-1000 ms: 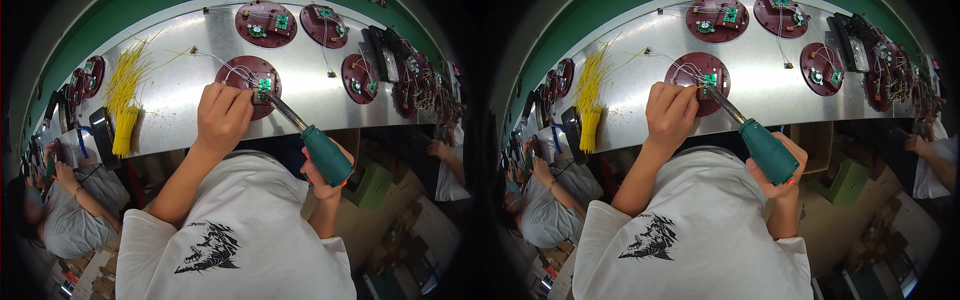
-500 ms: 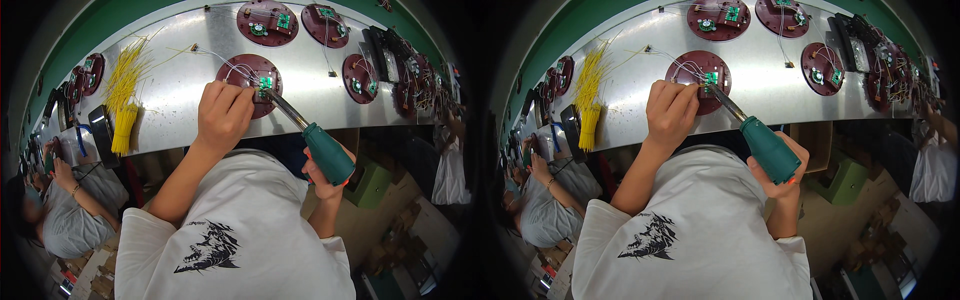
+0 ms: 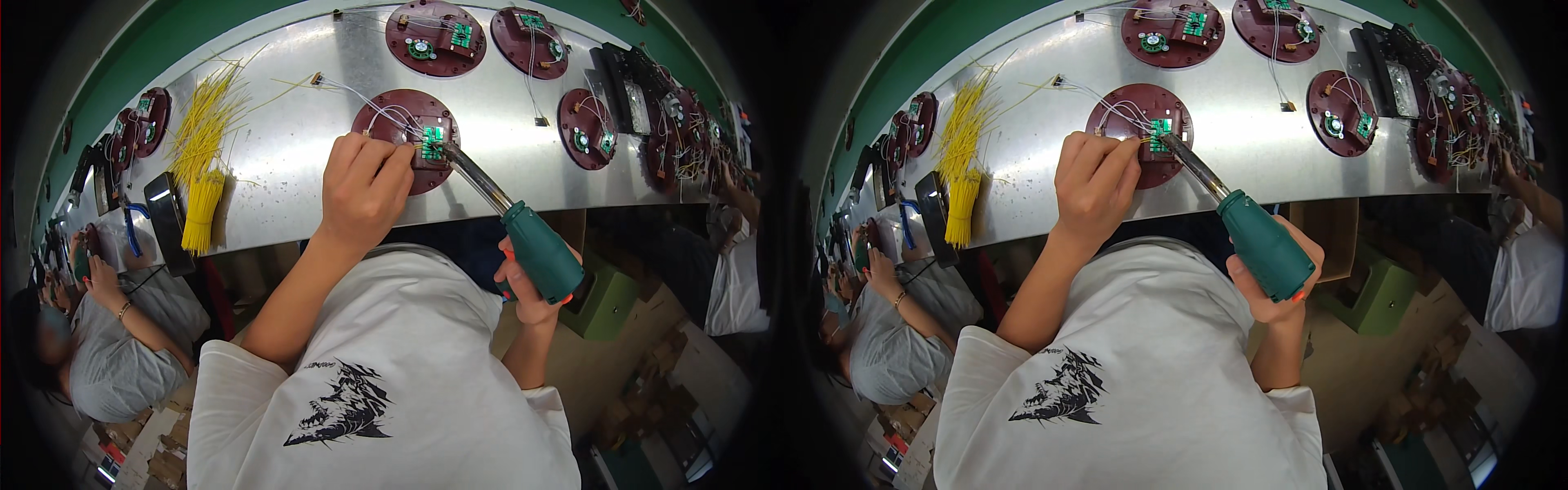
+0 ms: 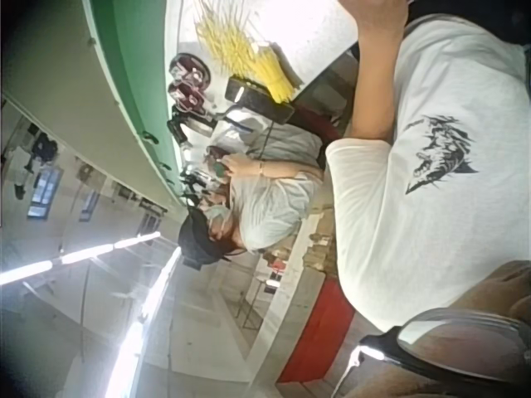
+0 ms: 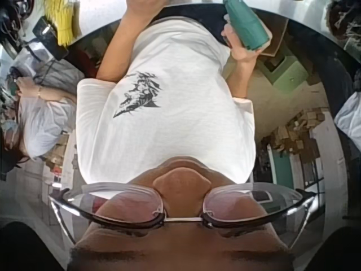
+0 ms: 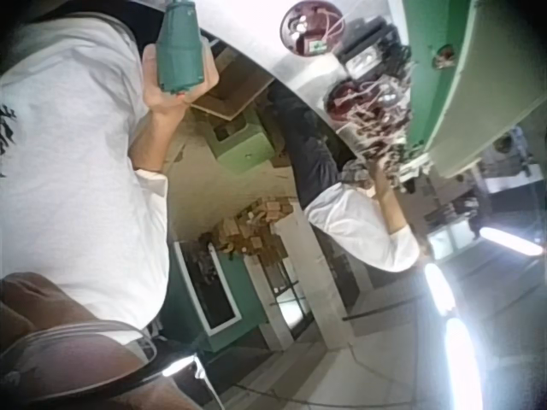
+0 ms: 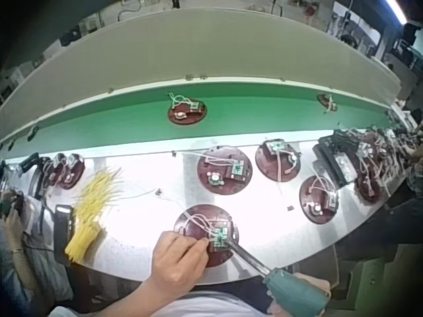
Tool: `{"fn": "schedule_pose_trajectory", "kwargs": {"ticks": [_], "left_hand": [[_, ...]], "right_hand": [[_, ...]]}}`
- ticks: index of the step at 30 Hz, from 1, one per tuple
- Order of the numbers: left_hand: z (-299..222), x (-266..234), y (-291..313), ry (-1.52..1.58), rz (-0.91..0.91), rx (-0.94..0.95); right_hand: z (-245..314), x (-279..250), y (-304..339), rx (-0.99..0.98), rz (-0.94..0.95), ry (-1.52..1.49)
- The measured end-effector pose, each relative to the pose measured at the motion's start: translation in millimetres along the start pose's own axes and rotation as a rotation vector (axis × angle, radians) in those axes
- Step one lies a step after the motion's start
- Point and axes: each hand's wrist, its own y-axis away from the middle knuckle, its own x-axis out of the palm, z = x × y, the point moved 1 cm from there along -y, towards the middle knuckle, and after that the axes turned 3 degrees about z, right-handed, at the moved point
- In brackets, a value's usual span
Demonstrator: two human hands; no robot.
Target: Soldering wires onto small circuit boards at a factory assembly line.
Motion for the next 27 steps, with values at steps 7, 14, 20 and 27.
{"fn": "schedule_pose_trajectory", "kwargs": {"ticks": [7,14,20,27], "left_hand": [[-1.1,-3.5,0.6,-0.01,0.006,-0.001],[-6.1,-8.5,-1.2,-0.043,0.06,-0.025],[-12.9,-26.0,-34.6,-0.064,0.182,-0.017],[14.8,-40.7,-75.6,0.069,0.529,-0.001]], "right_hand": [[-5.6,-1.3,3.1,-0.02,-0.041,-0.056],[-15.0,-10.0,4.1,-0.048,-0.089,-0.182],[-24.4,-23.4,3.3,-0.081,-0.084,-0.204],[-38.0,-38.9,16.1,-0.085,-0.242,-0.313]]}}
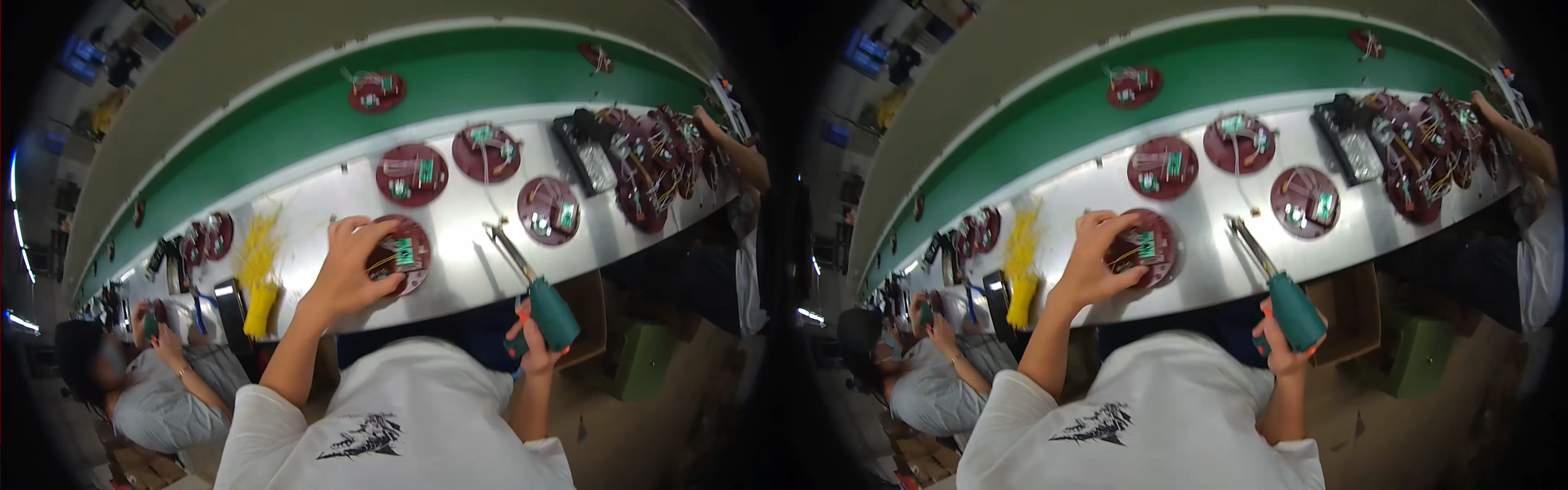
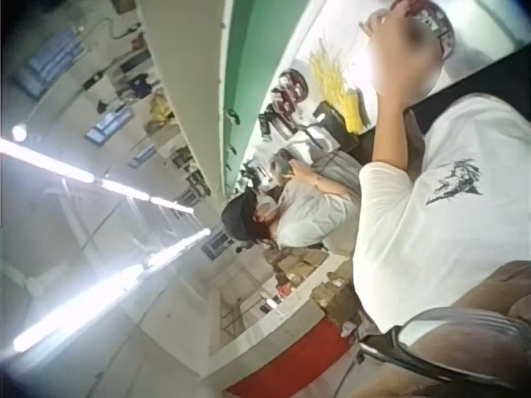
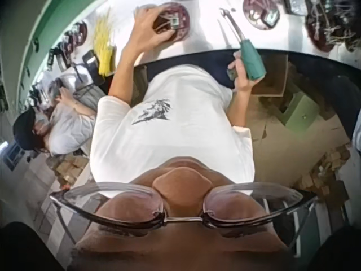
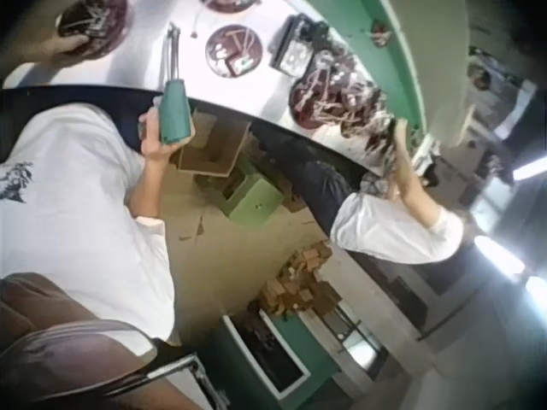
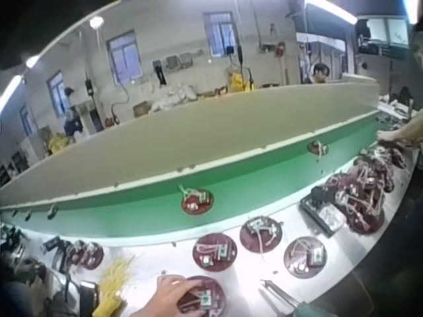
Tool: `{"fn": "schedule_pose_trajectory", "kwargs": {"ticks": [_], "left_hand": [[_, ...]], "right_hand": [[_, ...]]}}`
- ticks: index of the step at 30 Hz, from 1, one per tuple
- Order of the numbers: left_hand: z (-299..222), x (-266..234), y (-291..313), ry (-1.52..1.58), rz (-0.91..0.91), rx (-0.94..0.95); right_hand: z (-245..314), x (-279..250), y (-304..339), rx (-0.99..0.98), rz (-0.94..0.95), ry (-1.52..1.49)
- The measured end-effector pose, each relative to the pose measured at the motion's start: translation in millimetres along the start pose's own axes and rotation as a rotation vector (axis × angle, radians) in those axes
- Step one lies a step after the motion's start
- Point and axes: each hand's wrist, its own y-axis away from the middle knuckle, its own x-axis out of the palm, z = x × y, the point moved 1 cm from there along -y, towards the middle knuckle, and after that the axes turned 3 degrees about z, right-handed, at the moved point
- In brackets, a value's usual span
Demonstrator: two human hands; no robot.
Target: Soldering wires onto small circuit boards at a factory assembly line.
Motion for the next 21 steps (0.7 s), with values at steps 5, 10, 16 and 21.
{"fn": "schedule_pose_trajectory", "kwargs": {"ticks": [5,10,16,21], "left_hand": [[69.2,-60.0,-49.1,-0.185,-0.245,-0.351],[168.1,-54.5,-130.4,-0.696,-0.266,-0.425],[160.6,-7.7,-250.7,-0.347,-0.077,-0.168],[185.3,23.9,-263.7,-0.128,-0.009,-0.303]], "right_hand": [[-5.9,-11.5,-1.5,-0.023,-0.103,-0.096],[-0.5,-14.7,-13.1,-0.014,-0.167,-0.169],[8.0,-17.7,-11.2,-0.017,-0.216,-0.136],[15.6,-15.1,0.1,-0.026,-0.292,-0.141]]}}
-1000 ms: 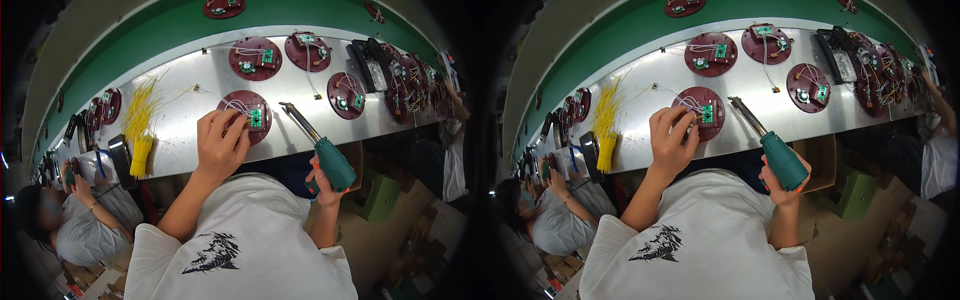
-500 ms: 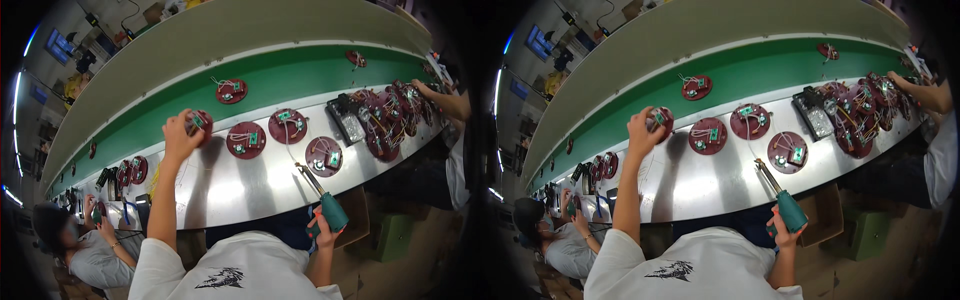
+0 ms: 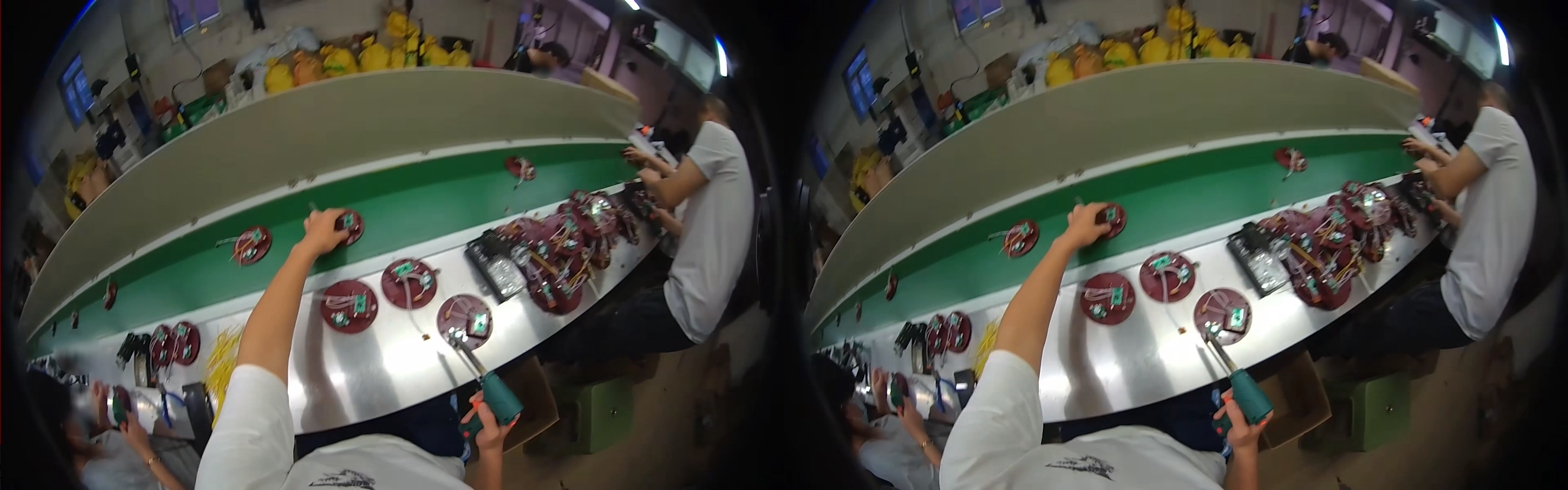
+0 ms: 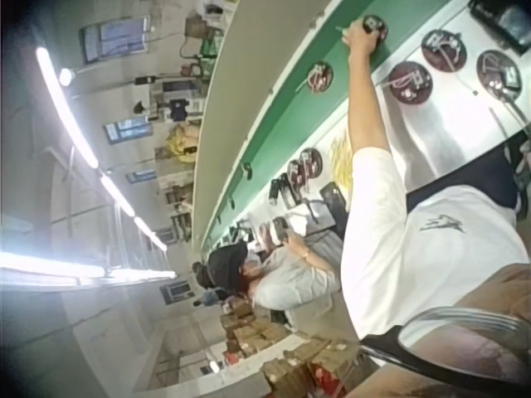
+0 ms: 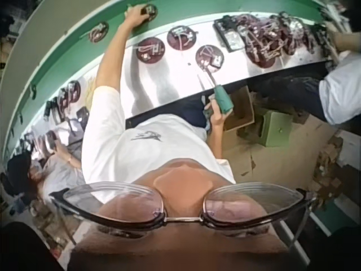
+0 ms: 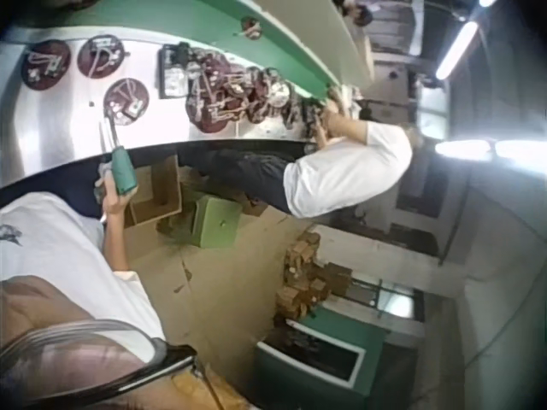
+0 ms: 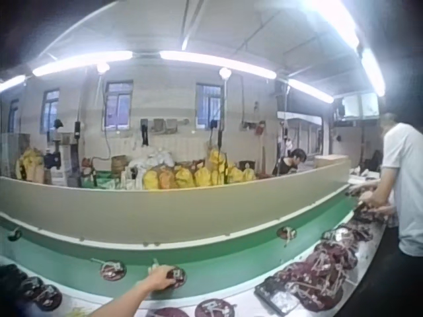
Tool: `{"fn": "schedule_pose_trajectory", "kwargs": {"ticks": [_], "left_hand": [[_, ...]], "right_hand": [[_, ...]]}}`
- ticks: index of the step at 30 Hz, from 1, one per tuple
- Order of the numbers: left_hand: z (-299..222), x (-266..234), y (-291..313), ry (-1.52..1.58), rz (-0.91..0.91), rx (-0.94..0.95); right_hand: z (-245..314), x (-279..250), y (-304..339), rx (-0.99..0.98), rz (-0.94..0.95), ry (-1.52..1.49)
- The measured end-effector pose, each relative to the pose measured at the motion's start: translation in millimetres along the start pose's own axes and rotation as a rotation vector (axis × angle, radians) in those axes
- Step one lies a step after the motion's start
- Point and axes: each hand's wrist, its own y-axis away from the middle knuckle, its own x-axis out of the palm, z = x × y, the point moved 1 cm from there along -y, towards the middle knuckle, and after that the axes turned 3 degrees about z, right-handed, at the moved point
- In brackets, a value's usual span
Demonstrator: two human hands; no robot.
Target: Soldering wires onto small circuit boards at a factory assembly line.
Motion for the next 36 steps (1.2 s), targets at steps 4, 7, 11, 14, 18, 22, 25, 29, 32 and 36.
{"fn": "schedule_pose_trajectory", "kwargs": {"ticks": [4,7,11,14,18,22,25,29,32,36], "left_hand": [[-9.2,-1.5,11.4,-0.015,-0.021,0.047],[-35.6,-24.0,42.0,0.122,-0.212,0.138],[-113.5,-70.5,161.1,0.084,-0.115,0.354],[-116.1,-67.2,250.4,0.033,-0.051,0.388],[-93.5,-41.0,301.4,0.079,0.091,0.256],[-144.9,-108.4,313.8,0.2,-0.249,0.384],[-197.8,-158.1,315.1,0.488,-0.331,0.663],[-233.9,-189.7,312.3,0.902,-0.265,0.813],[-245.5,-183.9,309.4,1.006,-0.359,0.776],[-265.5,-158.8,303.9,1.129,-0.737,0.808]], "right_hand": [[-4.6,-3.6,5.1,0.004,-0.016,0.023],[-2.9,-0.6,-4.1,0.018,0.002,0.04],[-2.3,-5.3,3.2,0.019,-0.024,0.067],[-0.5,6.6,-10.0,-0.035,0.037,0.018],[-2.8,15.0,-13.0,0.002,0.089,0.037],[-2.3,11.3,-7.8,0.038,0.124,0.086],[-15.2,18.3,-5.6,-0.045,0.139,-0.031],[-17.4,15.0,-1.7,-0.036,0.107,0.021],[-16.3,14.3,-2.8,-0.084,0.083,0.036],[-14.3,13.3,3.6,-0.061,0.088,0.045]]}}
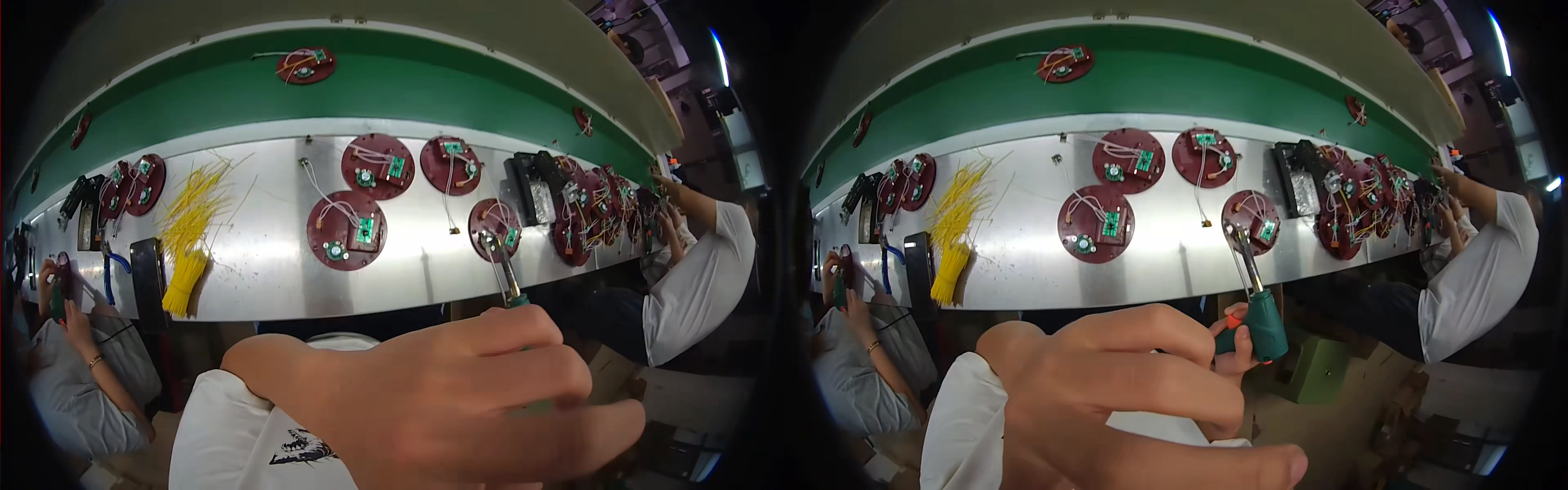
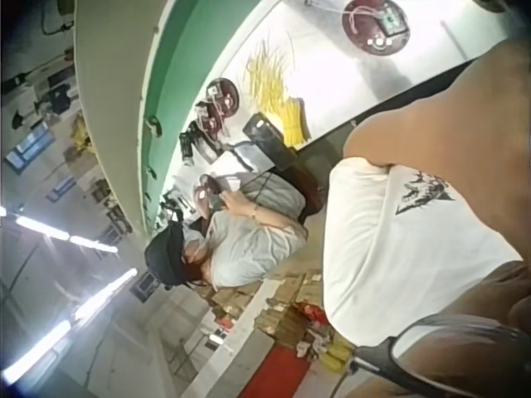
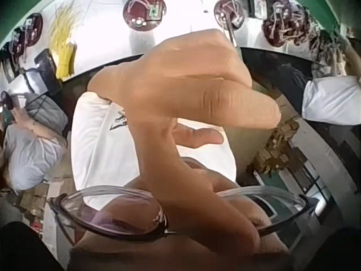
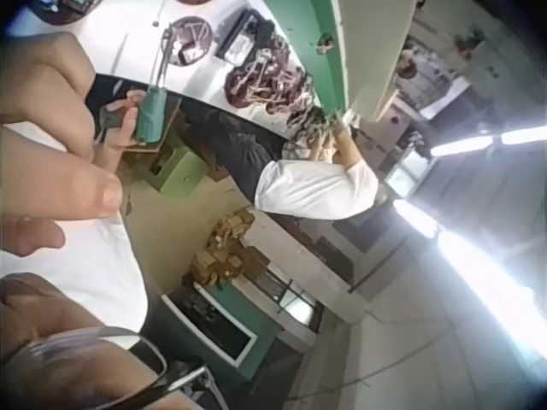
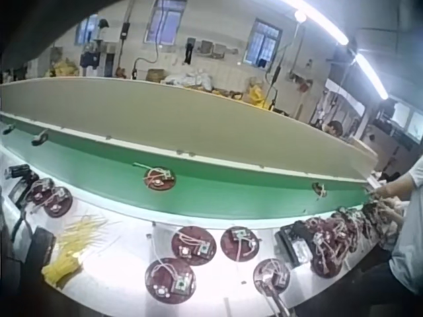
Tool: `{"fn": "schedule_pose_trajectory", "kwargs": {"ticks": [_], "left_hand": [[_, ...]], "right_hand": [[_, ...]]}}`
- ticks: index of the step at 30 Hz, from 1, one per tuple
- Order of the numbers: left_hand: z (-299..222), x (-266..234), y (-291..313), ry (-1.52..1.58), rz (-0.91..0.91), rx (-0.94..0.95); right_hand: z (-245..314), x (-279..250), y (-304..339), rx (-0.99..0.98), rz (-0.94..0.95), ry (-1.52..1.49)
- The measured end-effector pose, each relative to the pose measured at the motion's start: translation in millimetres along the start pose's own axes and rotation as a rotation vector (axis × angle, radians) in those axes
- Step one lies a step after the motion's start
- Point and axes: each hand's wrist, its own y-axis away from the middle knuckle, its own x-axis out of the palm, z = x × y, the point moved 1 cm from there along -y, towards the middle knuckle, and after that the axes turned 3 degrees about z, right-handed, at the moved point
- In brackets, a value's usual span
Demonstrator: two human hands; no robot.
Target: Soldering wires onto small circuit boards at a factory assembly line.
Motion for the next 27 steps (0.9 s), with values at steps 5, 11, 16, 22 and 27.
{"fn": "schedule_pose_trajectory", "kwargs": {"ticks": [5,11,16,22,27], "left_hand": [[8.6,-0.7,24.9,-0.008,-0.106,0.062],[13.5,-30.4,42.7,-0.06,0.043,-0.022],[20.0,-47.4,53.7,-0.108,0.151,-0.07],[51.6,-120.0,94.9,-0.686,0.342,-0.258],[52.5,-232.0,139.5,-1.652,0.379,-0.716]], "right_hand": [[-2.3,0.3,1.2,0.01,0.05,0.002],[-15.2,-2.2,-3.7,0.004,-0.015,0.027],[-23.7,-11.7,-18.0,-0.164,0.104,0.156],[-7.0,0.4,-12.7,0.022,0.083,0.012],[-7.2,-5.5,-18.0,0.019,0.171,0.074]]}}
